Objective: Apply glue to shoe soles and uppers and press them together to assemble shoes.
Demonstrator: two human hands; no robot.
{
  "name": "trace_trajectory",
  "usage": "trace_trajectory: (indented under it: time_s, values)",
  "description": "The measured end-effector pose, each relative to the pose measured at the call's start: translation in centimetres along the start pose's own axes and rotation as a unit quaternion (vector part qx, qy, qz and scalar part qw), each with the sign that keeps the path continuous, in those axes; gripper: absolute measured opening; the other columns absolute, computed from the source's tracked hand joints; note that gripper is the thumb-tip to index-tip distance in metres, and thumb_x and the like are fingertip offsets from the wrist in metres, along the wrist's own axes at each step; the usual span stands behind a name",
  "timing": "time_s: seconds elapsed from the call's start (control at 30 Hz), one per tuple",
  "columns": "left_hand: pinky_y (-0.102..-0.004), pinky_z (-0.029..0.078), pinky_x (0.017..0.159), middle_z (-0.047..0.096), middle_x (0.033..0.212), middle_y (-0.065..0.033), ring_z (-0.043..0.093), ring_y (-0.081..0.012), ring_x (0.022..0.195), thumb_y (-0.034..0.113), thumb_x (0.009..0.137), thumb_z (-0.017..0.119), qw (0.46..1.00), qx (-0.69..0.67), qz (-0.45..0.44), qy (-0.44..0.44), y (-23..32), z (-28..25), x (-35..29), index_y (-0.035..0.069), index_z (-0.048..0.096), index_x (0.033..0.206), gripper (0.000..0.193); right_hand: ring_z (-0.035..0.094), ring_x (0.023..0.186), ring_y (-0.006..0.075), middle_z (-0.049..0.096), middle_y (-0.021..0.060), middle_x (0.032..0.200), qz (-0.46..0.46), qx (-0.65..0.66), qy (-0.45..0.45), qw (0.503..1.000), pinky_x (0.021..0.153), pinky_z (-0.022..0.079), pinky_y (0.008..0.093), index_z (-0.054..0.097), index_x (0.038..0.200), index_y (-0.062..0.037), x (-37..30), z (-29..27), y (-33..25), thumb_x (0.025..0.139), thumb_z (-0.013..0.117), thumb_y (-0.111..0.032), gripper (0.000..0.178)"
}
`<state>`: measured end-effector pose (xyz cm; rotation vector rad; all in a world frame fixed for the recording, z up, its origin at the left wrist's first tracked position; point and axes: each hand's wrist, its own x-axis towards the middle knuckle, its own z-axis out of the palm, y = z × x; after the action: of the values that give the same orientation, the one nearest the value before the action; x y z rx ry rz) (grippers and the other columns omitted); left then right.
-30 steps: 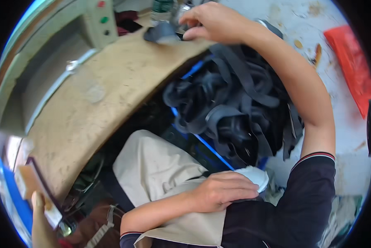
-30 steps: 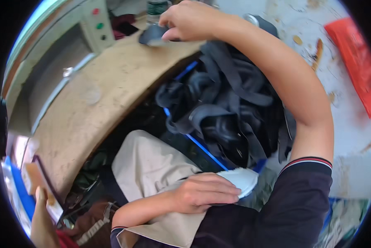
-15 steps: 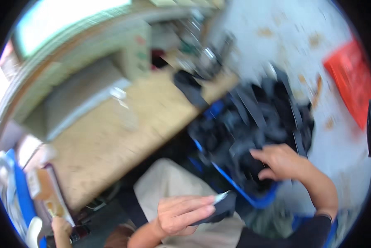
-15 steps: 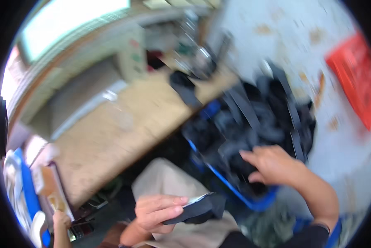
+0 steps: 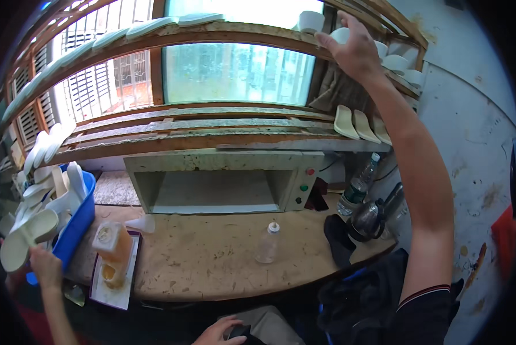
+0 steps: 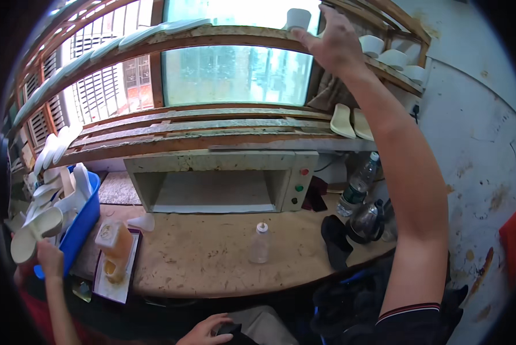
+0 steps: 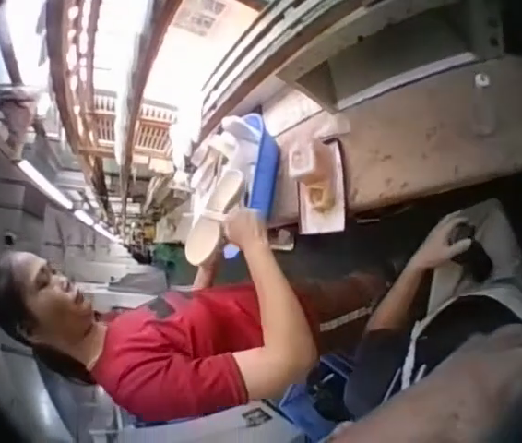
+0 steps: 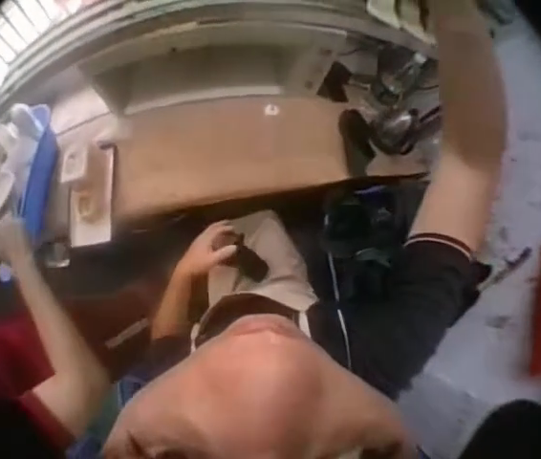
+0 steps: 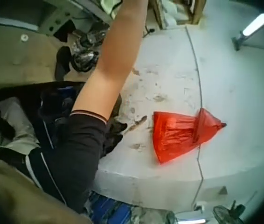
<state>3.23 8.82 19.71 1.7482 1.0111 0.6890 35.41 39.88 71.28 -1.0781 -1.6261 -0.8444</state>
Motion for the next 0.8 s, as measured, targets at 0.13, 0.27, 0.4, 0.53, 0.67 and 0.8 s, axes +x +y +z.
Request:
trace_trajectory:
  time_s: [0.13, 0.27, 0.4, 0.53, 0.67, 0.8]
  values:
    - [-0.0386, 0.046, 0.104, 0.055, 0.144, -0.0239, 0.058, -0.0329, 0.123, 0.021, 0.082, 0.073, 0.971, -0.210, 0.035, -0.106, -4.5, -3.0, 0.0, 0.005, 0.069, 0.115, 0.037, 0.064, 0.117, 0.0353, 0.062, 0.0208, 0.136, 0.078, -0.056, 0.075, 0.993, 0.101, 0.050, 0.0425, 0.054, 0.143, -0.0049, 6.7, 8.1, 1.5, 0.087, 0.075, -0.055, 0.078]
    - [-0.0360, 0.049, 0.097, 0.062, 0.134, -0.0226, 0.062, -0.0294, 0.114, 0.015, 0.083, 0.071, 0.992, -0.058, 0.105, -0.028, -9.8, -2.6, 2.1, 0.005, 0.069, 0.110, 0.029, 0.067, 0.110, 0.0343, 0.064, 0.0198, 0.131, 0.088, -0.076, -0.041, 0.992, 0.098, 0.052, 0.0418, 0.051, 0.144, -0.0046, 9.5, 13.8, 4.4, 0.087, 0.077, -0.051, 0.078]
    - [-0.0338, 0.051, 0.089, 0.069, 0.121, -0.0203, 0.066, -0.0268, 0.103, 0.011, 0.083, 0.069, 0.990, -0.030, -0.124, 0.054, -6.0, -2.0, 3.8, 0.005, 0.068, 0.105, 0.023, 0.069, 0.104, 0.0314, 0.067, 0.0188, 0.126, 0.133, 0.005, 0.006, 0.991, 0.095, 0.054, 0.0391, 0.048, 0.145, -0.0036, 6.9, 12.6, 2.7, 0.088, 0.078, -0.043, 0.075]
    - [-0.0325, 0.053, 0.073, 0.074, 0.092, -0.0144, 0.066, -0.0253, 0.078, 0.008, 0.085, 0.068, 0.909, -0.003, -0.307, 0.282, -4.1, 3.1, 5.1, 0.003, 0.068, 0.099, 0.015, 0.067, 0.090, 0.0291, 0.068, 0.0151, 0.106, 0.144, 0.264, 0.196, 0.934, 0.075, 0.058, 0.0343, 0.061, 0.121, -0.0036, -0.3, 8.9, -1.2, 0.085, 0.082, -0.013, 0.043]
    - [-0.0323, 0.052, 0.078, 0.075, 0.099, -0.0114, 0.067, -0.0249, 0.084, 0.013, 0.096, 0.054, 0.948, -0.055, -0.080, 0.303, -6.2, 4.1, 6.4, 0.006, 0.075, 0.119, 0.031, 0.069, 0.099, 0.0229, 0.068, 0.0192, 0.115, 0.100, 0.364, 0.146, 0.914, 0.092, 0.054, 0.0308, 0.041, 0.150, -0.0001, -14.1, -3.0, -6.7, 0.090, 0.077, -0.022, 0.073]
    - [-0.0333, 0.048, 0.083, 0.066, 0.115, -0.0130, 0.061, -0.0264, 0.095, 0.024, 0.098, 0.059, 0.982, -0.078, -0.130, 0.115, -9.3, 3.9, 4.3, 0.007, 0.070, 0.129, 0.037, 0.065, 0.112, 0.0246, 0.067, 0.0159, 0.122, 0.167, 0.456, 0.017, 0.874, 0.101, 0.052, 0.0328, 0.045, 0.149, -0.0020, -30.4, -9.3, -15.2, 0.070, 0.079, -0.011, 0.087]
